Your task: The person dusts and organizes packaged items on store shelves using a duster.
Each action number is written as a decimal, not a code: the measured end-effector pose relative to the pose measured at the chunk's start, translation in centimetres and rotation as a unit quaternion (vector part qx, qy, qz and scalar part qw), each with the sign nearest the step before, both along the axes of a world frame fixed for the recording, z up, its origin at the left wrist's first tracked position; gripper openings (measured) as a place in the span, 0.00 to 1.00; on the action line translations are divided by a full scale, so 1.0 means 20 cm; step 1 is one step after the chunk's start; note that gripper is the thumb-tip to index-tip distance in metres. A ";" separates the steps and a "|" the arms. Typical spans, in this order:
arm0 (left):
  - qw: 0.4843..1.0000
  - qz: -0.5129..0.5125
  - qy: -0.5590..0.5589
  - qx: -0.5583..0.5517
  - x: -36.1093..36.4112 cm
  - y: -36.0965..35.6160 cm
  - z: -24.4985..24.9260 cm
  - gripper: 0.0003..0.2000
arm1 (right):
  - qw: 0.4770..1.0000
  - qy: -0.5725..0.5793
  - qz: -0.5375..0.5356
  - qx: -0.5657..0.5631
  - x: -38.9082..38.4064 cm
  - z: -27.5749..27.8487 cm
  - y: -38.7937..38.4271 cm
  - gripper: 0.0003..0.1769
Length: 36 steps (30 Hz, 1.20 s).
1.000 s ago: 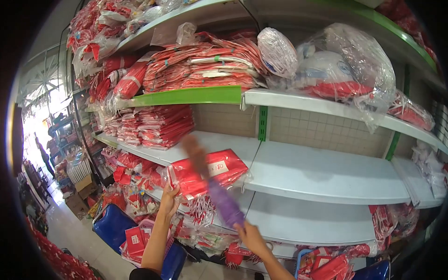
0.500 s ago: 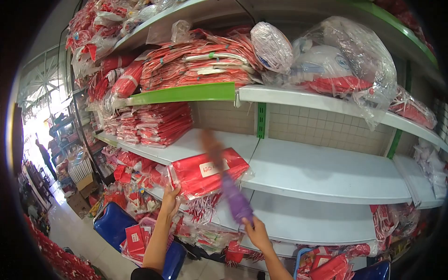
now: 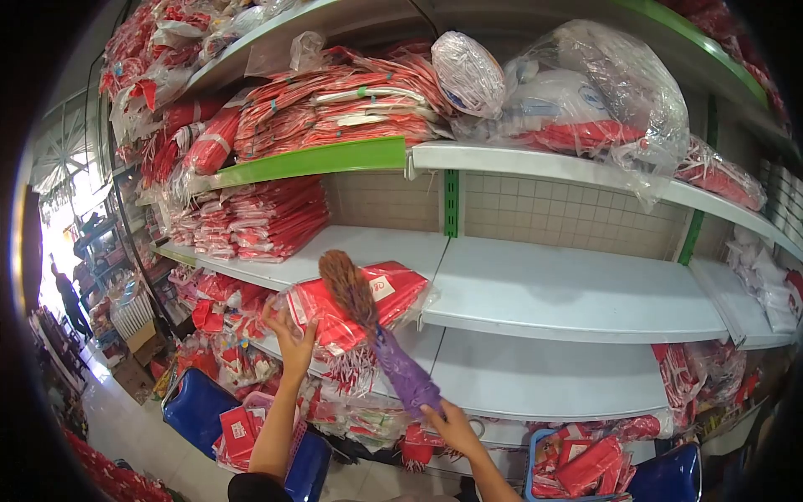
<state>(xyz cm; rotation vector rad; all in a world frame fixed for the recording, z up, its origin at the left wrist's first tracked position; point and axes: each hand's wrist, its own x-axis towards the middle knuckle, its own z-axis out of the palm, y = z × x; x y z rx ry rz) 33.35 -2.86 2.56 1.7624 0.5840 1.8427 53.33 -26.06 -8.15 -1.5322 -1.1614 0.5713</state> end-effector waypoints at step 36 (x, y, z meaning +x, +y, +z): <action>0.970 -0.077 -0.138 -0.186 0.29 0.12 0.18 0.15 | 0.992 -0.006 -0.106 0.067 -0.05 0.26 0.02 0.17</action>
